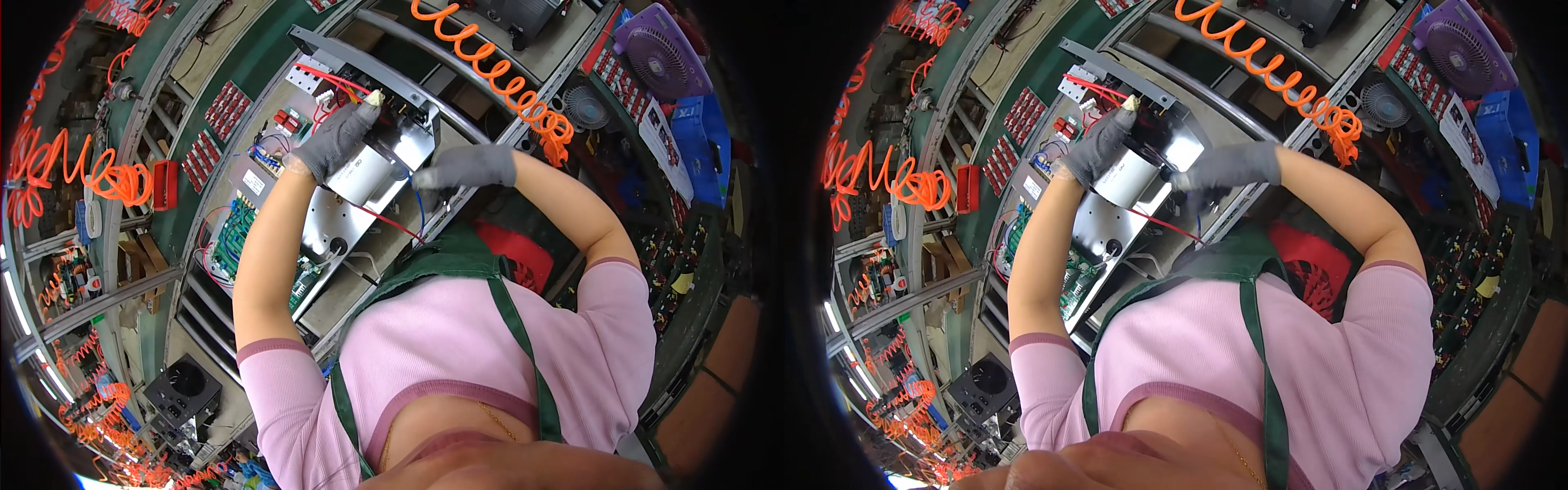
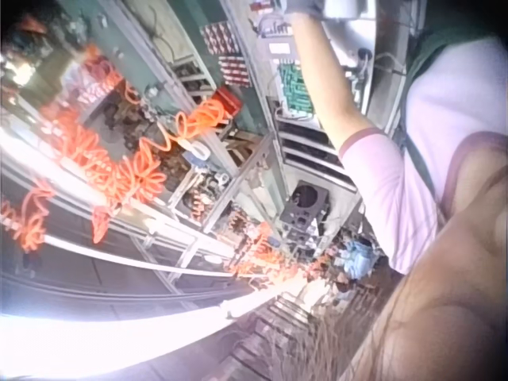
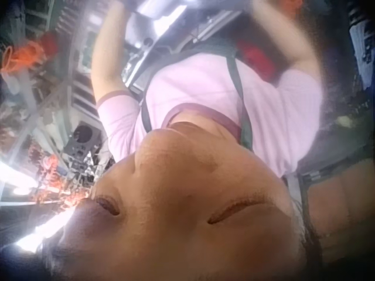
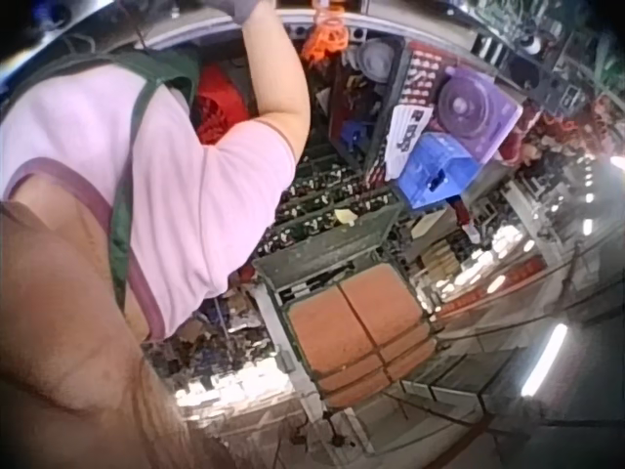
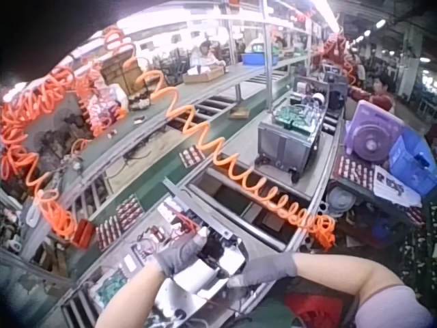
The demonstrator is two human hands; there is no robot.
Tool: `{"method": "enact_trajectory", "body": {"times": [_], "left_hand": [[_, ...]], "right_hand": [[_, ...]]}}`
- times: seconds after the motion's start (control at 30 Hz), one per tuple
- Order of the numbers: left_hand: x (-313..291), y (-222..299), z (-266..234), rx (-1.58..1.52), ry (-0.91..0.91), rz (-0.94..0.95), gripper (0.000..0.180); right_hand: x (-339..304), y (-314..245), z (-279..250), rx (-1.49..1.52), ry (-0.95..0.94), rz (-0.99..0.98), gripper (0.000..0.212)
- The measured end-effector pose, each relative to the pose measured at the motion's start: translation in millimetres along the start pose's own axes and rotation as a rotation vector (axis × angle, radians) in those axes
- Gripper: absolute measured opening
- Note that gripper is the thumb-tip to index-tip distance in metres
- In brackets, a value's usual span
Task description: Assembling electronic components into a chassis, including wiring a PCB and large capacitors.
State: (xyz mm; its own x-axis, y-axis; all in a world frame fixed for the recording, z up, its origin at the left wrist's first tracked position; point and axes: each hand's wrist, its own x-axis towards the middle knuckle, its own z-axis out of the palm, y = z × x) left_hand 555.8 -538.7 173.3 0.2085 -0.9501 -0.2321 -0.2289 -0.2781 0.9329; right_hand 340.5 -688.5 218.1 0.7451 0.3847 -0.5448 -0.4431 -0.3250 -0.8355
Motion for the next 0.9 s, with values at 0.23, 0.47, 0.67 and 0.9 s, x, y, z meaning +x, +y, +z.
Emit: {"method": "enact_trajectory", "body": {"times": [0.23,0.47,0.67,0.9], "left_hand": [[-2,13,3,0.122,0.074,0.094,0.063],[-5,12,2,0.042,0.033,0.056,0.063],[5,-16,-3,0.032,0.007,0.058,0.062],[9,-25,-11,0.173,-0.095,0.144,0.037]], "right_hand": [[-4,11,-2,0.404,-0.178,-0.334,0.055],[-12,2,3,-0.239,0.001,-0.191,0.063],[-10,28,12,0.176,0.076,-0.131,0.058],[-8,19,29,0.088,0.205,-0.038,0.046]]}}
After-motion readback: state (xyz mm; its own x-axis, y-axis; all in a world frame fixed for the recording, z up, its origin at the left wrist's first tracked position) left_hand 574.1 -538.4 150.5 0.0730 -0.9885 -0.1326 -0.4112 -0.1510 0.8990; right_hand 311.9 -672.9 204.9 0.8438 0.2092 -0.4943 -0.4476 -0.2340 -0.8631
